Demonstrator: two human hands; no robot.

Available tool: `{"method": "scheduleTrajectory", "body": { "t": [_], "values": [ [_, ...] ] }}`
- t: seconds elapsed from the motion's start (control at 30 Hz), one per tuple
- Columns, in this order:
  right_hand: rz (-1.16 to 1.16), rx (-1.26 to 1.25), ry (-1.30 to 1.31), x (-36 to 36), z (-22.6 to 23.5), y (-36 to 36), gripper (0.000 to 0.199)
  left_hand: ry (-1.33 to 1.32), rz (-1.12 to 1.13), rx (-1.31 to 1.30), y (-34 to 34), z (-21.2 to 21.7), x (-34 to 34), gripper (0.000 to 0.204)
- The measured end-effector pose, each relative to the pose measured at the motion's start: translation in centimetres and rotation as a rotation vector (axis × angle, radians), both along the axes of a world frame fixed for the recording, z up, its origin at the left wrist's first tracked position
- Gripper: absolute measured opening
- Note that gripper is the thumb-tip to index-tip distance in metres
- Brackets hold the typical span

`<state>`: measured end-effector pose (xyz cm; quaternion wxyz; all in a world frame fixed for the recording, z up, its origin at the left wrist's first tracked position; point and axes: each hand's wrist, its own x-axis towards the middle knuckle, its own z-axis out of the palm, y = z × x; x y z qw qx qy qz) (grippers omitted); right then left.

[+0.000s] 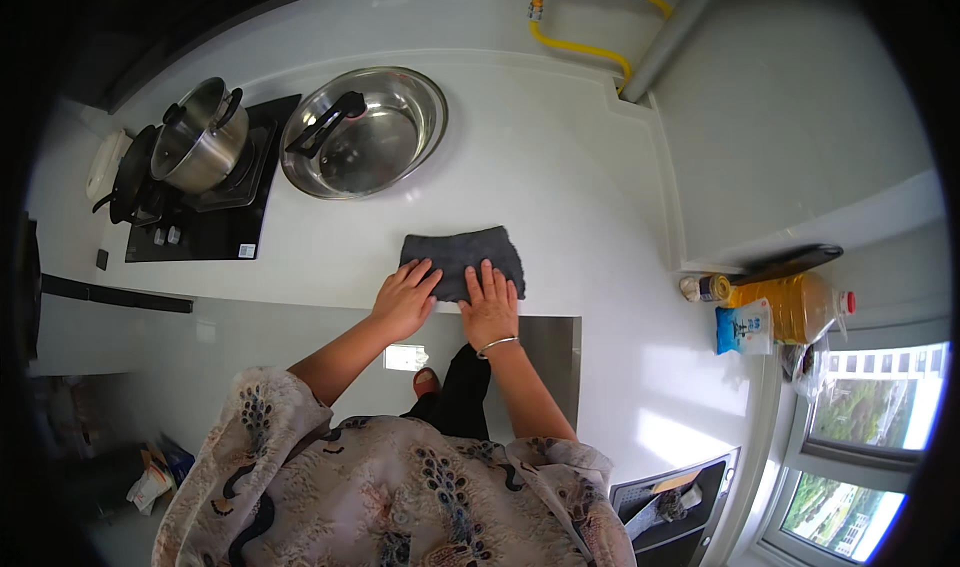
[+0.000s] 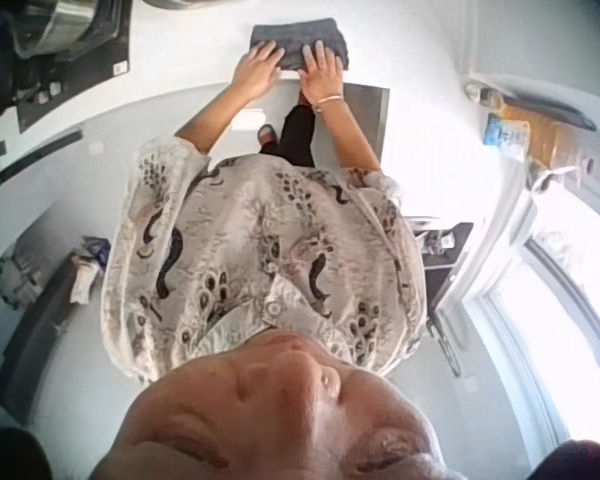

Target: The person wipes the kitchen countertop and stovetop with a dark cloth. They move a metal bowl and a pot to clean underneath them, then wipe the burner grate and surrounding stovetop area.

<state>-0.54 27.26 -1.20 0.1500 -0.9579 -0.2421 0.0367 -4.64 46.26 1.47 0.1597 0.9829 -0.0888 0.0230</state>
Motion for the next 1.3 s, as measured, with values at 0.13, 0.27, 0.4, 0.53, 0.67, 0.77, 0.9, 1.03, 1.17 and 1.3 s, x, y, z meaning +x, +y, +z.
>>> {"method": "scheduleTrajectory", "body": {
  "t": [0.13, 0.27, 0.4, 0.53, 0.67, 0.77, 0.9, 1.03, 1.17, 1.3],
  "values": [
    [0.049, 0.034, 0.017, -3.1, 0.1, 2.0, 0.064, 0.001, 0.003, -0.004, 2.0, 0.1, -4.3, 0.048],
    [0.067, 0.107, 0.016, -3.8, 0.2, 1.5, 0.062, -0.034, -0.005, 0.025, 1.5, 0.8, -5.5, 0.052],
    [-0.097, 0.103, -0.016, -1.9, 0.1, -1.1, 0.062, -0.002, -0.076, 0.004, -1.3, 0.2, -1.3, 0.054],
    [-0.241, 0.06, -0.088, 2.8, -0.2, -6.9, 0.062, 0.062, -0.182, -0.022, -6.7, -0.5, 5.8, 0.052],
    [-0.362, -0.014, -0.149, 9.1, -1.9, -13.3, 0.065, 0.13, -0.304, -0.047, -12.8, -1.6, 15.1, 0.048],
    [-0.431, 0.004, -0.105, 12.4, -2.0, -17.6, 0.066, 0.233, -0.341, -0.052, -17.2, -1.9, 19.4, 0.048],
    [-0.471, 0.012, -0.084, 10.3, -2.0, -18.7, 0.065, 0.196, -0.38, -0.003, -18.9, -1.3, 18.4, 0.049],
    [-0.461, -0.005, -0.093, 3.2, -2.0, -16.3, 0.068, 0.152, -0.475, -0.052, -15.3, -0.4, 11.8, 0.053],
    [-0.394, -0.008, 0.018, -0.9, 0.2, -13.2, 0.069, 0.133, -0.448, -0.069, -11.8, 0.0, 5.2, 0.063],
    [-0.359, -0.013, -0.065, 2.9, -0.6, -14.1, 0.065, 0.122, -0.461, -0.058, -12.9, -0.1, 8.5, 0.067]
  ]
}}
